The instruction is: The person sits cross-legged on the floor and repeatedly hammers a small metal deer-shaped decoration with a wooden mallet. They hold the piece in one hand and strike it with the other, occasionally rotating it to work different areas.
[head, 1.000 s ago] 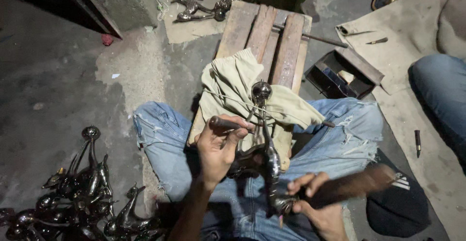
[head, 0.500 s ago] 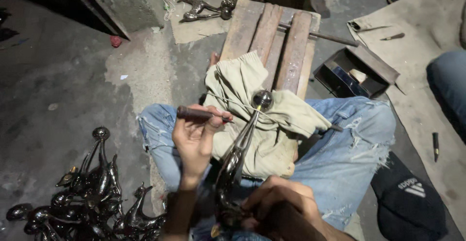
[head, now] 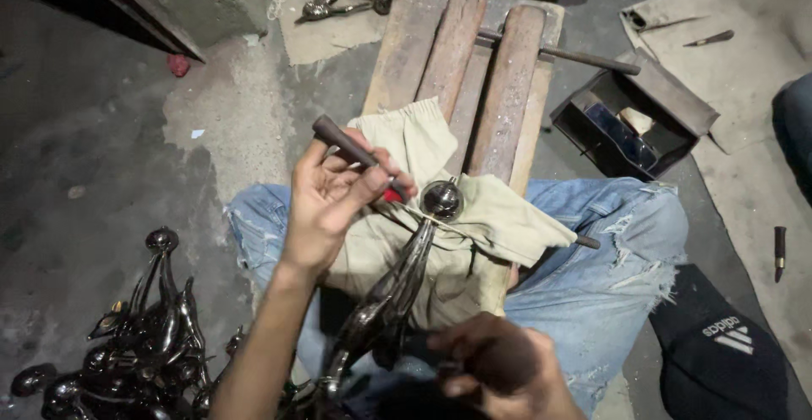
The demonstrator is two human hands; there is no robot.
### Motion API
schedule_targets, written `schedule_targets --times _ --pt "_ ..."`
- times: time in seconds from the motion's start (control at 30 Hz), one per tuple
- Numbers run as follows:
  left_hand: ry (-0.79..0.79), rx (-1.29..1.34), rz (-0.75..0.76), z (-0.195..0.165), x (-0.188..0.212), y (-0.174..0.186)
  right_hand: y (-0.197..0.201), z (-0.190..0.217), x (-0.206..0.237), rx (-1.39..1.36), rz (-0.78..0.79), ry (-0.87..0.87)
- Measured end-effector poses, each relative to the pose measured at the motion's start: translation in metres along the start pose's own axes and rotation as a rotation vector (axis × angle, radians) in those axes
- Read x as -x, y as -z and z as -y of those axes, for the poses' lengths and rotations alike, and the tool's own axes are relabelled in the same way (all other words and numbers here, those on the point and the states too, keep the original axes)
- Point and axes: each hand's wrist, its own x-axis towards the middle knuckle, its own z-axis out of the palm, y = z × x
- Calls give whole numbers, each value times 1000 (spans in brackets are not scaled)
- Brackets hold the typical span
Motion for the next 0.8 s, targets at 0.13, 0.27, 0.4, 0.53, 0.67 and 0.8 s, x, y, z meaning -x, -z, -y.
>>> schedule_targets --times 0.13,0.27,0.4,0.53,0.67,0.8 --pt "145 236 21 6 3 36 -1 -5 -9 364 267 299" --pt "66 321 -86 -7 34 91 -22 -3 -17 697 326 418" --pt "-70 223 -213 -22 59 129 -35 4 -24 1236 547 74" --pt "-89 -7 -300 -43 62 126 -33 21 -31 815 502 150" --pt "-93 -270 -263 -60 38 93 -31 56 -25 709 191 227" --pt "-92 -502 24 -78 14 53 -12 89 -13 849 -623 -180"
